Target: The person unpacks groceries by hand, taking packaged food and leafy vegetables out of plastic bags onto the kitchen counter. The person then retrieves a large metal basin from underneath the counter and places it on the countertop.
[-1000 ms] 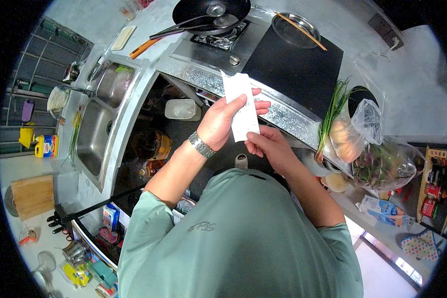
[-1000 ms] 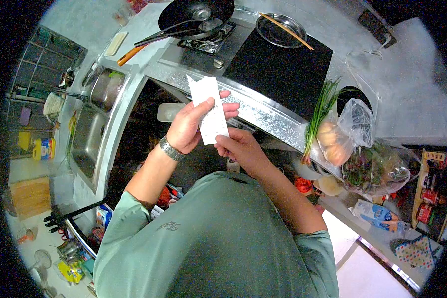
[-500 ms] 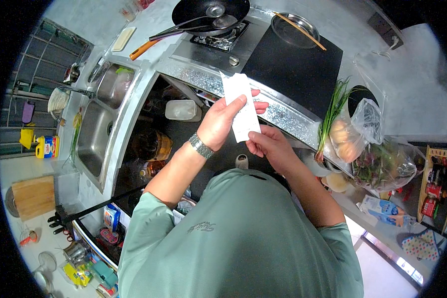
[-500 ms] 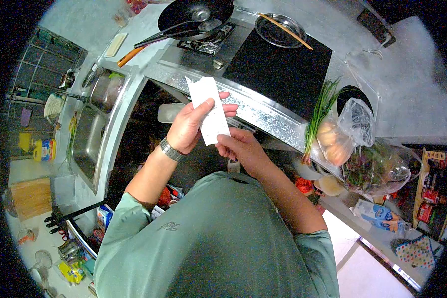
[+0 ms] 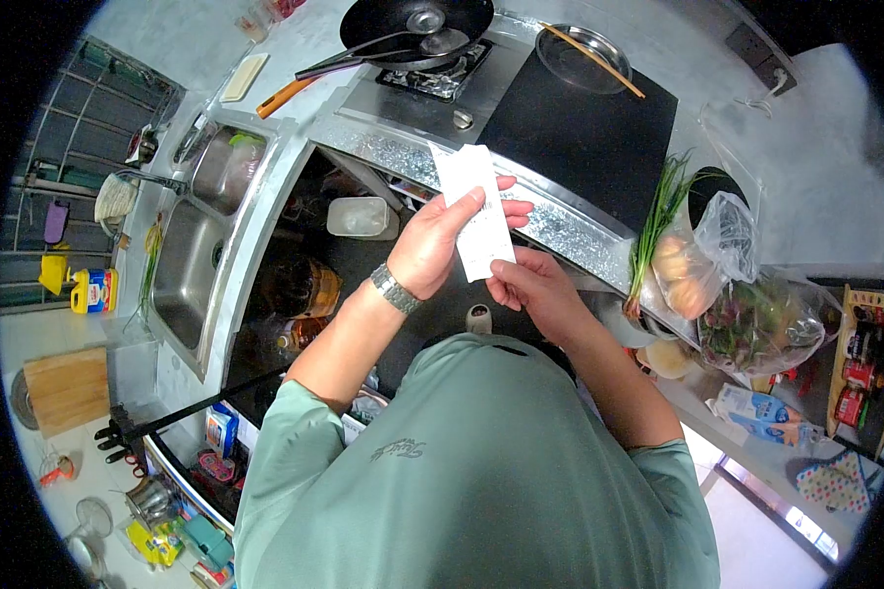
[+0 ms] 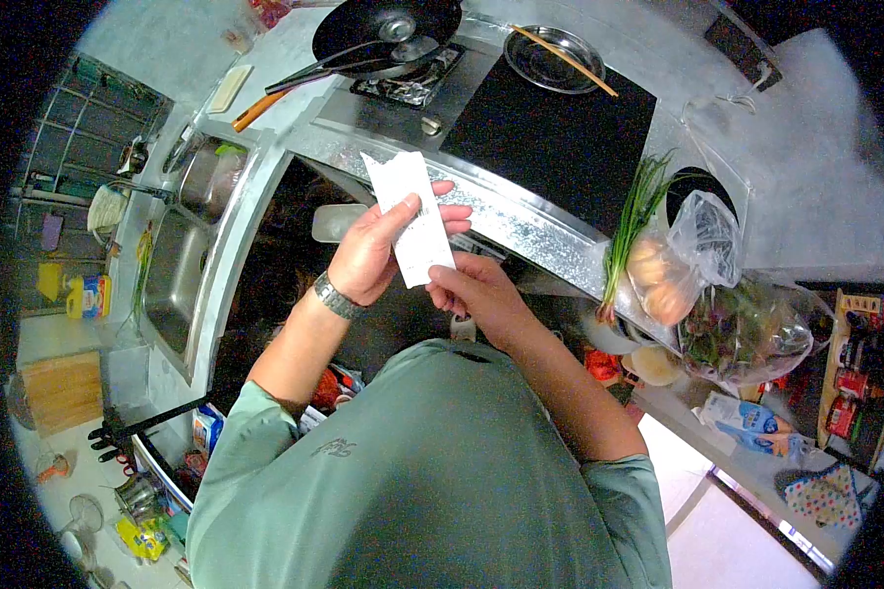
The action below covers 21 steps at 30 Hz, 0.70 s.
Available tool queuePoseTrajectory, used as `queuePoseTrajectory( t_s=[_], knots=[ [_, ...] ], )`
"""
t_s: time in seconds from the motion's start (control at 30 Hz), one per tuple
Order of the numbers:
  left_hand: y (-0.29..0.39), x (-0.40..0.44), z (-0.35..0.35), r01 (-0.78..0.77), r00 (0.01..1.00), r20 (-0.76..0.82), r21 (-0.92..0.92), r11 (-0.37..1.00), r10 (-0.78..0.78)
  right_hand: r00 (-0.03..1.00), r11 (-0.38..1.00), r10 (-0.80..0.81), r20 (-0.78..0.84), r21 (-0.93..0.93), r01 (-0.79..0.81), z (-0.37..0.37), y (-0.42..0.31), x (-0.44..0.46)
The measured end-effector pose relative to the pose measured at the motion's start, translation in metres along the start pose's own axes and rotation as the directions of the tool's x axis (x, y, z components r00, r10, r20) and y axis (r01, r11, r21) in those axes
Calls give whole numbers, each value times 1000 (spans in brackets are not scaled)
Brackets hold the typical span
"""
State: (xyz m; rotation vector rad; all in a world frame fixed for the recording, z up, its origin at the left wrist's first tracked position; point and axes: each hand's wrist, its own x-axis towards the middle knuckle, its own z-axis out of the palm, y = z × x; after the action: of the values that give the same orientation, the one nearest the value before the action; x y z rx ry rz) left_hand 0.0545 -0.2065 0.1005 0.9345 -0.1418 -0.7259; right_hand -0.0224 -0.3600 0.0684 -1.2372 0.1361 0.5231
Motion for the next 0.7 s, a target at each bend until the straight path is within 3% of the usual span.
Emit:
queuePoseTrajectory(
  t_s=[0.7],
  knots=[
    [4, -1, -2, 19, 999, 42, -29, 999, -18, 1000, 1000, -16, -2, -19, 16, 4, -4, 0]
  ],
)
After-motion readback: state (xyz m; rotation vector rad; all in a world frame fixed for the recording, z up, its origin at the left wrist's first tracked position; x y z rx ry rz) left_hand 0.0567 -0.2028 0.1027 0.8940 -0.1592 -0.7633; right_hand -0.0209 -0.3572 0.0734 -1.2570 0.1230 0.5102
